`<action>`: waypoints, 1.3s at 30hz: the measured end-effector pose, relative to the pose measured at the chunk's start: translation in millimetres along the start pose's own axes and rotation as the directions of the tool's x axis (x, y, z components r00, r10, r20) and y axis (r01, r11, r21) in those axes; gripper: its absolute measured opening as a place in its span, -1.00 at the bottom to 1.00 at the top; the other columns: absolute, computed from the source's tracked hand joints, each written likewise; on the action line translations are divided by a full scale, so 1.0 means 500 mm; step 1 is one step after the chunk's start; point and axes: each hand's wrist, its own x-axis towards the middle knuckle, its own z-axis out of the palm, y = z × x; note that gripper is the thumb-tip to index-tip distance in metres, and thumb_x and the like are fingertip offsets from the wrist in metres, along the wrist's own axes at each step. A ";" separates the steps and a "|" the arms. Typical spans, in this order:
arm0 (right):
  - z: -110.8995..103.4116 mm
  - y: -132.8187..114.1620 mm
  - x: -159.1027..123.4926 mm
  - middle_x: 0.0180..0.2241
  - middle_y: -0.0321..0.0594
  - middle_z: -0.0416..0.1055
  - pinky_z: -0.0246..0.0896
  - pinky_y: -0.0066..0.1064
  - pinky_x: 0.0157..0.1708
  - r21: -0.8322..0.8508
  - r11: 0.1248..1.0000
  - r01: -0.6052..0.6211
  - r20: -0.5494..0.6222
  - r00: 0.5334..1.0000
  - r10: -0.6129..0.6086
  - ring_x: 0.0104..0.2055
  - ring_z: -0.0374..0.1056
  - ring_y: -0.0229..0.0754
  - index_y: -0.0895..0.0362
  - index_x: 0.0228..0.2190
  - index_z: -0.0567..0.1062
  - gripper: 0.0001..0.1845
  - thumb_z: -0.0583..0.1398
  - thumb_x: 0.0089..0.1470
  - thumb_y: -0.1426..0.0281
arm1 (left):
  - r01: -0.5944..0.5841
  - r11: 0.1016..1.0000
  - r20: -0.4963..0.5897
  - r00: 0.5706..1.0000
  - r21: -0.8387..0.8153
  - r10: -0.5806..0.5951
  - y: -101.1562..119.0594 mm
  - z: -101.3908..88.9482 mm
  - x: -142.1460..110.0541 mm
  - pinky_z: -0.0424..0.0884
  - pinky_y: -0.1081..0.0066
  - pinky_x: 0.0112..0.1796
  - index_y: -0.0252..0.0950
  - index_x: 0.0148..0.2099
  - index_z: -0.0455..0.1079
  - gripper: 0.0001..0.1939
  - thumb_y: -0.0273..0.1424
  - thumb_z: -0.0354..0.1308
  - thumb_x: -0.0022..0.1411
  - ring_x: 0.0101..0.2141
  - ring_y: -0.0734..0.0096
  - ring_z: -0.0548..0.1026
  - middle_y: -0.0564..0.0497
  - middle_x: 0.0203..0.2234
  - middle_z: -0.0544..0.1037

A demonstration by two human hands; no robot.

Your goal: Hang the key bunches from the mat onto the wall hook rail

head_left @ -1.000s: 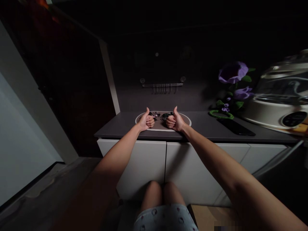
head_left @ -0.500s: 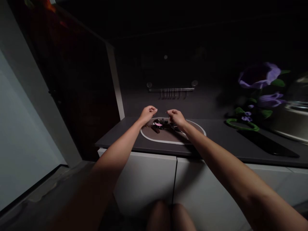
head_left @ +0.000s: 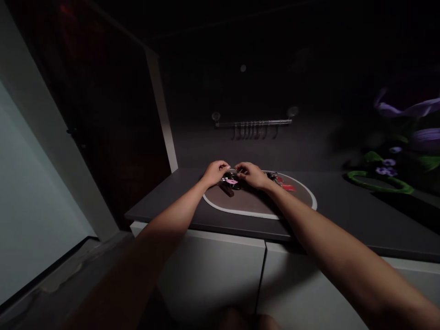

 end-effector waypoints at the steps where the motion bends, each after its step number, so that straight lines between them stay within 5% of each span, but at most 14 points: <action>1: -0.001 -0.001 0.000 -0.33 -0.21 0.43 0.17 -0.47 -0.31 -0.030 0.999 0.031 0.025 0.999 -0.030 -0.36 0.30 -0.29 0.17 -0.28 0.46 -0.72 0.17 -0.15 0.55 | -0.005 1.000 0.019 1.000 0.009 0.005 0.002 -0.001 -0.001 0.24 0.47 -0.35 -0.35 -0.34 0.44 -0.80 -0.36 0.04 0.09 -0.41 0.46 0.38 0.00 -0.45 0.50; 6: 0.002 -0.003 0.002 -0.35 -0.23 0.46 0.16 -0.49 -0.30 -0.088 0.994 0.068 0.102 0.993 -0.058 -0.32 0.33 -0.27 0.16 -0.29 0.47 -0.74 0.18 -0.13 0.53 | -0.003 0.999 0.093 0.996 0.037 0.000 0.009 0.000 -0.006 0.25 0.48 -0.36 -0.35 -0.32 0.45 -0.76 -0.32 0.01 0.12 -0.41 0.46 0.39 0.00 -0.44 0.52; 21: -0.004 -0.012 0.003 -0.42 -0.23 0.47 0.11 -0.49 -0.32 -0.093 0.993 0.072 -0.052 0.996 -0.077 -0.37 0.32 -0.28 0.16 -0.41 0.50 -0.88 0.16 -0.06 0.45 | 0.007 0.999 0.081 0.997 -0.043 -0.004 0.005 0.006 -0.004 0.27 0.46 -0.32 -0.36 -0.30 0.44 -0.70 -0.25 0.01 0.12 -0.37 0.42 0.41 -0.01 -0.42 0.52; 33: -0.015 -0.027 0.002 -0.49 -0.27 0.42 0.11 -0.49 -0.35 0.058 0.997 0.058 -0.150 0.988 -0.049 -0.41 0.27 -0.30 0.16 -0.42 0.46 -0.86 0.11 -0.03 0.41 | 0.062 0.950 0.085 0.996 -0.307 -0.037 0.028 0.001 -0.009 0.30 0.45 -0.38 -0.40 -0.28 0.46 -0.59 -0.12 0.09 0.04 -0.44 0.43 0.41 -0.04 -0.47 0.51; 39: -0.011 -0.026 0.009 -0.45 -0.25 0.42 0.18 -0.46 -0.36 0.303 0.953 0.011 -0.156 0.987 0.039 -0.42 0.30 -0.30 0.16 -0.37 0.46 -0.83 0.15 -0.06 0.37 | 0.080 0.926 0.088 0.995 -0.370 -0.051 0.041 -0.005 -0.012 0.31 0.44 -0.34 -0.40 -0.29 0.47 -0.61 -0.15 0.16 -0.02 -0.42 0.42 0.43 -0.05 -0.44 0.53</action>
